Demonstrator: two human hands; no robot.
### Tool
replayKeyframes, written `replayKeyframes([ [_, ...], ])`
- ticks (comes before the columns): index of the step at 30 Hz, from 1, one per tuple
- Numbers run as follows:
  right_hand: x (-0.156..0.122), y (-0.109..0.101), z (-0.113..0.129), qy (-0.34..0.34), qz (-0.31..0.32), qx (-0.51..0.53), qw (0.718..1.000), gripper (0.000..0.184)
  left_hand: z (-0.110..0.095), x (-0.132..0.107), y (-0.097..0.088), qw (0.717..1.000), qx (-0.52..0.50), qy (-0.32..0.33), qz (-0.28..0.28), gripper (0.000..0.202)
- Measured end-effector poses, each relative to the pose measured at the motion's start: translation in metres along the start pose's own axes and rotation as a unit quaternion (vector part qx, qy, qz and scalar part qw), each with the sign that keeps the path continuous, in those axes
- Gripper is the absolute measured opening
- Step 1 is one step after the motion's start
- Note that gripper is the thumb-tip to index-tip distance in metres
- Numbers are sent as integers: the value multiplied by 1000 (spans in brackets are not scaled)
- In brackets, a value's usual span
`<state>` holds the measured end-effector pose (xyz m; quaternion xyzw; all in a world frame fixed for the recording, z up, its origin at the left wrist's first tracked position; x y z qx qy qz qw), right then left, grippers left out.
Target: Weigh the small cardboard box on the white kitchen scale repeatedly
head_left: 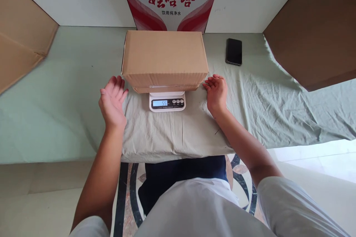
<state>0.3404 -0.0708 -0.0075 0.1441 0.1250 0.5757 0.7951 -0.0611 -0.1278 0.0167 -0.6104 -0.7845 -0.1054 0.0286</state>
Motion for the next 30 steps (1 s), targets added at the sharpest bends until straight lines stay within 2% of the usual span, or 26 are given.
replayKeyframes([
  [6, 0, 1, 1, 0, 5, -4, 1000, 29, 0, -1, 1, 1000, 0, -4, 2, 101],
  [14, -4, 5, 3, 2, -11, -8, 1000, 31, -2, -2, 2, 1000, 6, 2, -3, 104],
  [21, -4, 6, 4, -6, 3, -17, 1000, 33, -3, -1, 2, 1000, 19, 6, -6, 106],
  [30, -9, 10, 7, 4, -11, 11, 1000, 18, -3, 0, 1, 1000, 16, 6, -9, 105],
])
Point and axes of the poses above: each hand's wrist, its own x-axis towards the middle knuckle, its own y-axis out of the palm, z = x × y, the point moved 6 cm from there along x, towards the middle knuckle, and after that the axes turned 9 degrees about z, right-handed, at the moved point
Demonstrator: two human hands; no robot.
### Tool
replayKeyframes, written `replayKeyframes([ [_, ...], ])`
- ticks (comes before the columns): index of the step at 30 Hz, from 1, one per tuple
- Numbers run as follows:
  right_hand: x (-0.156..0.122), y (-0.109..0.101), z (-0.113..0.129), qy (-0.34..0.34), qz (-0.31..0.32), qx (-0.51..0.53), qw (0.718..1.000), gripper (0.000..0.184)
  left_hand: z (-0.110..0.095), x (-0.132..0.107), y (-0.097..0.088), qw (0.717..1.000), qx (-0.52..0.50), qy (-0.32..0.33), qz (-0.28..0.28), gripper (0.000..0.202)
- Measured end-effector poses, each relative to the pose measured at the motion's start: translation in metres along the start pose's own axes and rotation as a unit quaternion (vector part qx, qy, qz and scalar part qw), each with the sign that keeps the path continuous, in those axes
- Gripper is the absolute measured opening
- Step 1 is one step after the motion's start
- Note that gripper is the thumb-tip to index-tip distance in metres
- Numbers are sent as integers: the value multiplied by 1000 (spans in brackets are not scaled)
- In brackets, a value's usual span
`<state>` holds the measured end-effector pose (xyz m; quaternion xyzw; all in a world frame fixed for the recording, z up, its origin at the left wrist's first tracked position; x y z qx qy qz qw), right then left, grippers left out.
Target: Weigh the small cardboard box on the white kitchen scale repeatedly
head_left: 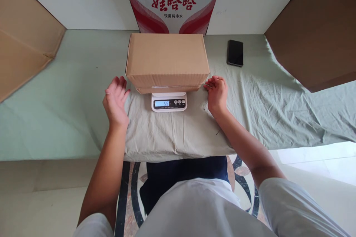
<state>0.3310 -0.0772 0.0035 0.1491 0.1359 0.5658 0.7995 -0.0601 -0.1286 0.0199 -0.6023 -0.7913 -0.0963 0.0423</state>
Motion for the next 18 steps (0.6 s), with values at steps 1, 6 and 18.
replayKeyframes([
  [1, 0, 0, 0, 1, 0, 3, 1000, 16, 0, 0, 0, 1000, 2, 0, 0, 105],
  [6, -1, 2, 1, 3, -3, 5, 1000, 18, -1, 0, 1, 1000, -6, 3, -4, 105],
  [18, -5, 4, 5, -12, 13, -25, 1000, 18, -6, -2, 6, 1000, 1, -11, -9, 105],
])
Point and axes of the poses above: each hand's wrist, its own x-axis towards the middle knuckle, its own y-axis out of the palm, z = x × y, the point moved 6 cm from there along x, towards the middle knuckle, and after that the axes turned 9 degrees about z, right-handed, at the moved point
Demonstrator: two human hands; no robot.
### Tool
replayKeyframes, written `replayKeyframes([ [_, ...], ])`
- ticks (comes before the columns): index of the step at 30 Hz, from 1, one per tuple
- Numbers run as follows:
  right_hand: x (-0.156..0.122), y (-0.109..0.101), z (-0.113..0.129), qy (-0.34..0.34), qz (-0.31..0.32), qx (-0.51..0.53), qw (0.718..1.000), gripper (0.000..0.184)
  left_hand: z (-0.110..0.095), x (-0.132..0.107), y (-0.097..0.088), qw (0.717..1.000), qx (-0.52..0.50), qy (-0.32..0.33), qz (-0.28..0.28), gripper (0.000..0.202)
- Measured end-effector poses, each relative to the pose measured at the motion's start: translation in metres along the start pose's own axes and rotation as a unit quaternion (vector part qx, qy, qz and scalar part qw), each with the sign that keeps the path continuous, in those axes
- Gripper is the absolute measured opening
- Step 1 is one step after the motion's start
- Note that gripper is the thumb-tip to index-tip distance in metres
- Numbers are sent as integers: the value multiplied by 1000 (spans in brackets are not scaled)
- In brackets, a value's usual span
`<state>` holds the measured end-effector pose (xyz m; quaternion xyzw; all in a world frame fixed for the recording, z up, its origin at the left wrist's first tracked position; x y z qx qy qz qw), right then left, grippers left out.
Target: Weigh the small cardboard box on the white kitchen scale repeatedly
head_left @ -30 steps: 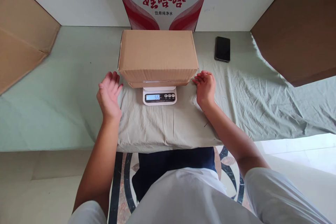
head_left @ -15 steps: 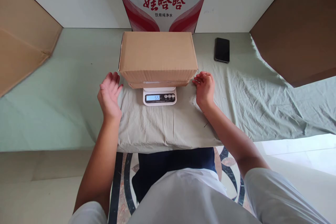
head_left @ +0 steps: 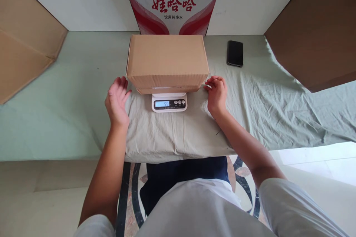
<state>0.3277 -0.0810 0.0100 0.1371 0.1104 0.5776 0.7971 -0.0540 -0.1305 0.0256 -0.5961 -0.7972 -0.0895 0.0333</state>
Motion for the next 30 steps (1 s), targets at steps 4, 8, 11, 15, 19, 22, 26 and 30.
replayKeyframes([
  [4, 0, 1, 1, -29, 24, -19, 999, 20, 0, 0, 2, 1000, 2, 6, 11, 109],
  [8, -1, 3, 2, -66, 61, -45, 995, 21, 0, -1, 3, 999, 7, 23, 26, 111],
  [11, -2, 4, 4, -102, 91, -79, 988, 24, 0, -2, 4, 999, 4, 37, 34, 103],
  [15, -5, 6, 4, -145, 126, -128, 973, 28, 9, 2, 0, 997, 14, 51, 50, 93],
  [19, -9, 11, 4, -175, 162, -161, 958, 40, 22, 7, -2, 994, 45, 56, 87, 93],
  [22, -13, 16, 4, -181, 197, -168, 949, 51, 21, 7, 3, 990, 66, 64, 108, 92],
  [26, -17, 23, 5, -185, 253, -171, 934, 60, 10, 3, 17, 983, 70, 89, 142, 89],
  [30, -20, 28, 4, -186, 285, -180, 923, 65, 5, 1, 25, 980, 63, 96, 164, 88],
])
Point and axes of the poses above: each hand's wrist, its own x-axis towards the middle knuckle, its own y-axis out of the palm, z = x × y, the point moved 6 cm from there along x, towards the middle knuckle, and after that the axes turned 9 degrees about z, right-handed, at the moved point
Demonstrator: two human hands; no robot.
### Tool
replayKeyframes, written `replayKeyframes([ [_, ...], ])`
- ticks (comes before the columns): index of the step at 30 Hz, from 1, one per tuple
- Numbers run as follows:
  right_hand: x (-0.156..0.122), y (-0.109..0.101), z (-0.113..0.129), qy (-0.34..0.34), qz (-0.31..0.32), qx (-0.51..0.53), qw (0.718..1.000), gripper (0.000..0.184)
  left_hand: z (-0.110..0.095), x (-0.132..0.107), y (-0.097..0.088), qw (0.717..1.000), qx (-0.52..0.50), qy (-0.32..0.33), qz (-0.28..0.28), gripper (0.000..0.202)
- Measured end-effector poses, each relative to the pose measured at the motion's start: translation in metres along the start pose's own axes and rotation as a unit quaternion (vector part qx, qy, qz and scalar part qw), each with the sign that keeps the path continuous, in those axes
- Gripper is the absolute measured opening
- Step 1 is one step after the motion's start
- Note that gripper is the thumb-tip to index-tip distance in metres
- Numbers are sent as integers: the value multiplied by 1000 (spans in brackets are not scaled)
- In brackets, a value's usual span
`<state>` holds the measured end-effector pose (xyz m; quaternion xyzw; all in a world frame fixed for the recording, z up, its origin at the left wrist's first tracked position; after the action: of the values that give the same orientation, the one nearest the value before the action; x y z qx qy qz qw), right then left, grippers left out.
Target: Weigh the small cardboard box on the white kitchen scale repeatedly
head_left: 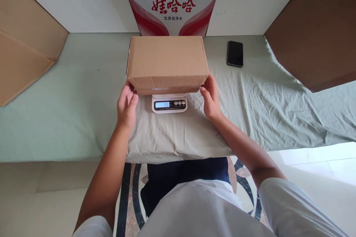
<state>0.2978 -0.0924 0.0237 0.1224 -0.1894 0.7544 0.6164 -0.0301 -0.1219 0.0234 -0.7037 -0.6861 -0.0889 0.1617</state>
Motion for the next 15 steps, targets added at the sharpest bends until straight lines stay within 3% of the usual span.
replayKeyframes([
  [7, 1, 5, -6, 14, 11, 12, 1000, 78, -2, 2, 3, 1000, -15, 6, 8, 85],
  [15, 2, 12, 14, 49, -7, 8, 999, 74, -18, 3, 17, 999, -45, -26, -5, 78],
])
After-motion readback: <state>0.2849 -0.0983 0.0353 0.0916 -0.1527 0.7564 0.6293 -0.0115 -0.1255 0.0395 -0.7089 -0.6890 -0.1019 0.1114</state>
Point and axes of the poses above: each hand's wrist, its own x-axis towards the middle knuckle, its own y-axis out of the palm, z = x × y, the point moved 6 cm from there along x, towards the middle knuckle, and after that the axes turned 9 degrees about z, right-handed, at the moved point
